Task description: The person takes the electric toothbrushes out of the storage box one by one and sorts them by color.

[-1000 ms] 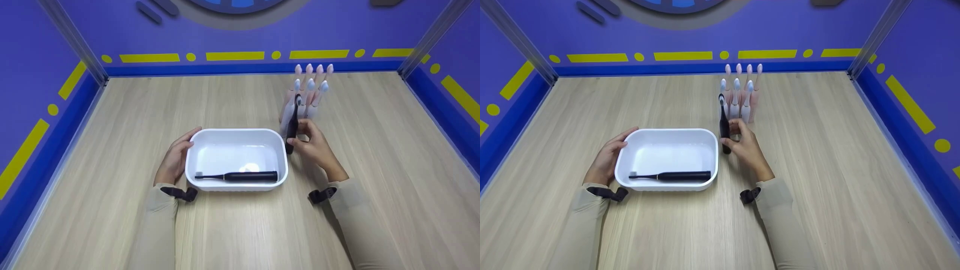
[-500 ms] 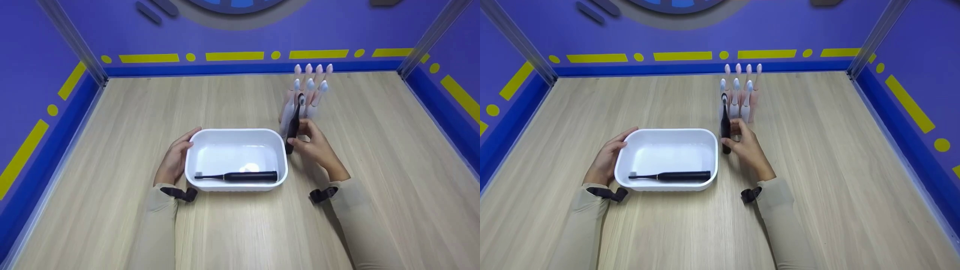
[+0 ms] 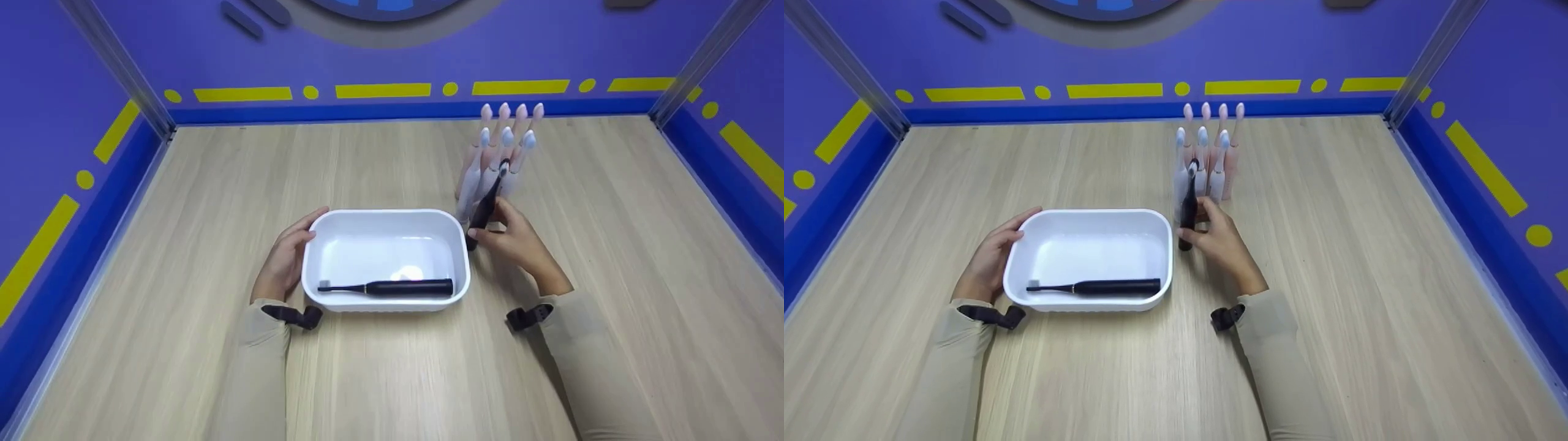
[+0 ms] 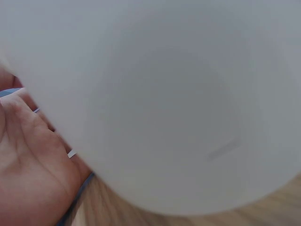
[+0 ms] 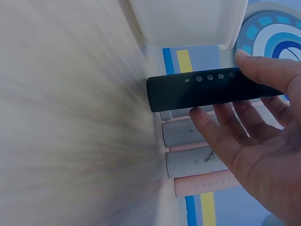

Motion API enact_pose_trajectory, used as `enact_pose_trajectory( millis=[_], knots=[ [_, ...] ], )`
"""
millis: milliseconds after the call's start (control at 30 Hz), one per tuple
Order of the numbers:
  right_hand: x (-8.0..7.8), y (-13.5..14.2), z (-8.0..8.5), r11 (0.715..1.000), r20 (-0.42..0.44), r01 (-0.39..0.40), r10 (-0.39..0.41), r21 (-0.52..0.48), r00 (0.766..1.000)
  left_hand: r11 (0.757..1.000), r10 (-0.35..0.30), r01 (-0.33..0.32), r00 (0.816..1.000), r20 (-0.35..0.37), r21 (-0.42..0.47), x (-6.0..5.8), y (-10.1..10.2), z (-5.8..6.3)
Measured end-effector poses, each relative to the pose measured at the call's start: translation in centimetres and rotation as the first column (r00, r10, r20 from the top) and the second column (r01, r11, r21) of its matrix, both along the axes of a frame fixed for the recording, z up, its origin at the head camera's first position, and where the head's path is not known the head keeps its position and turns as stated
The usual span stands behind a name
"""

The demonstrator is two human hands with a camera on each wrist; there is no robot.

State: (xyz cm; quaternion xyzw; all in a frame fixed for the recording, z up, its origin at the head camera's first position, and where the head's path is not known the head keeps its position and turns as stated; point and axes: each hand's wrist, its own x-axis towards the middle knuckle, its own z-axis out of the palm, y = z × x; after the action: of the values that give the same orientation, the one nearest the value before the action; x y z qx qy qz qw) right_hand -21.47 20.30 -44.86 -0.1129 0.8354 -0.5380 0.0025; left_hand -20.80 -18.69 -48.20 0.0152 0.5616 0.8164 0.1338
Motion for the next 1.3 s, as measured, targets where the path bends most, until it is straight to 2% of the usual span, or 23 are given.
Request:
enact_pose_trajectory(
  millis=[533, 933, 1100, 1300],
  knots=[
    [0.23, -0.09, 0.34, 0.999, 0.071, -0.033, 0.033, 0.006, 0.997, 1.0, 0.004, -0.004, 1.0, -0.004, -0.001, 0.06, 0.02, -0.04],
    [0.07, 0.16, 0.08, 0.999, 0.033, -0.048, 0.049, -0.019, 0.998, 1.0, 0.006, -0.006, 1.0, 0.011, 0.005, 0.08, 0.08, 0.13],
    [0.25, 0.28, 0.39, 0.998, 0.043, -0.047, 0.049, -0.047, 0.998, 1.0, 0.006, -0.006, 1.0, 0.015, 0.007, 0.1, 0.11, 0.17],
    [0.45, 0.28, 0.86, 0.999, 0.031, -0.039, 0.04, -0.031, 0.999, 1.0, 0.013, -0.013, 1.0, 0.012, 0.011, 0.06, 0.09, 0.07]
  ],
)
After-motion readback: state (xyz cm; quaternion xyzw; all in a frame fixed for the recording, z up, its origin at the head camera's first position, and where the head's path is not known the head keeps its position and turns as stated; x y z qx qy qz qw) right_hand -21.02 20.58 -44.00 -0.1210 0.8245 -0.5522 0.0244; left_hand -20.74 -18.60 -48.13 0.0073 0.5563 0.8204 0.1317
